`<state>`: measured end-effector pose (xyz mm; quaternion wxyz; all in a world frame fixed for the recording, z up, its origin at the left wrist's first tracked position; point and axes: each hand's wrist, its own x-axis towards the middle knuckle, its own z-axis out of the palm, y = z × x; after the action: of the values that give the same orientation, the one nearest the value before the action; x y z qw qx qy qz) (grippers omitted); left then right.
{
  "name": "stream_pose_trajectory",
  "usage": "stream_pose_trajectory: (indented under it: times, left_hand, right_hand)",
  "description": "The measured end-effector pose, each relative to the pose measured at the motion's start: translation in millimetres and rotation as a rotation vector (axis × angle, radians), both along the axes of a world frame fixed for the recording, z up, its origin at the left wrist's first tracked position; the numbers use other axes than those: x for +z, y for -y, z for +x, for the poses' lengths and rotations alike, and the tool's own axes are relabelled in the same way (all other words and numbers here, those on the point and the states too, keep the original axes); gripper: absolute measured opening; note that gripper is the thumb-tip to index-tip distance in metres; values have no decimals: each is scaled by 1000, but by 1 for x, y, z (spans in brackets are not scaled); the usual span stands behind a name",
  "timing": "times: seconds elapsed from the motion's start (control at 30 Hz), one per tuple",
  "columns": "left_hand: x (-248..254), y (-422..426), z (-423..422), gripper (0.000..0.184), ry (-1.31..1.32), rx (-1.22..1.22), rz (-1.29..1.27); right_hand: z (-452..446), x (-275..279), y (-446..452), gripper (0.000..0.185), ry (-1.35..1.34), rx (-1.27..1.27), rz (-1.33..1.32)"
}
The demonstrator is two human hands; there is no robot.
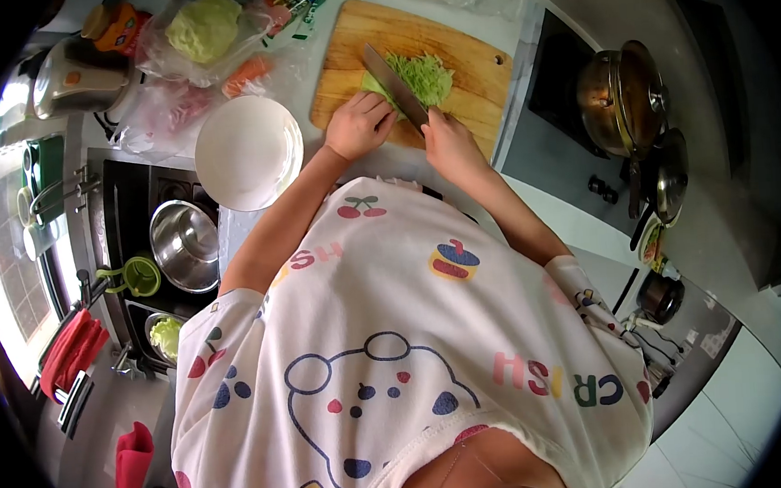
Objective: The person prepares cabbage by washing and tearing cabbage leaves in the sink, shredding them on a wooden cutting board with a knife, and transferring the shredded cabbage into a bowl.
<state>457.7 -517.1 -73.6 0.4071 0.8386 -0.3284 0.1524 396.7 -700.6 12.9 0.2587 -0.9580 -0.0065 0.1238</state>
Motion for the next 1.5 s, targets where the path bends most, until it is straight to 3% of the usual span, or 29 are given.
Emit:
stream_pose_trajectory:
  times: [0.37, 0.6, 1.0, 1.5]
  left_hand:
    - [-2, 1, -2, 10, -3, 25, -12]
    - [-4, -5, -3, 11, -1, -8, -30]
    - [-4, -3, -2, 10, -1, -24, -15]
    - [-5, -4, -4, 13, -5, 15, 20]
  right_hand:
    - [27, -29, 8, 23, 99, -280, 191]
    - [1, 1, 11, 25, 177, -44, 114]
    - [-1, 14, 10, 19, -14, 11, 40]
    - [13, -15, 8, 22, 49, -241, 157]
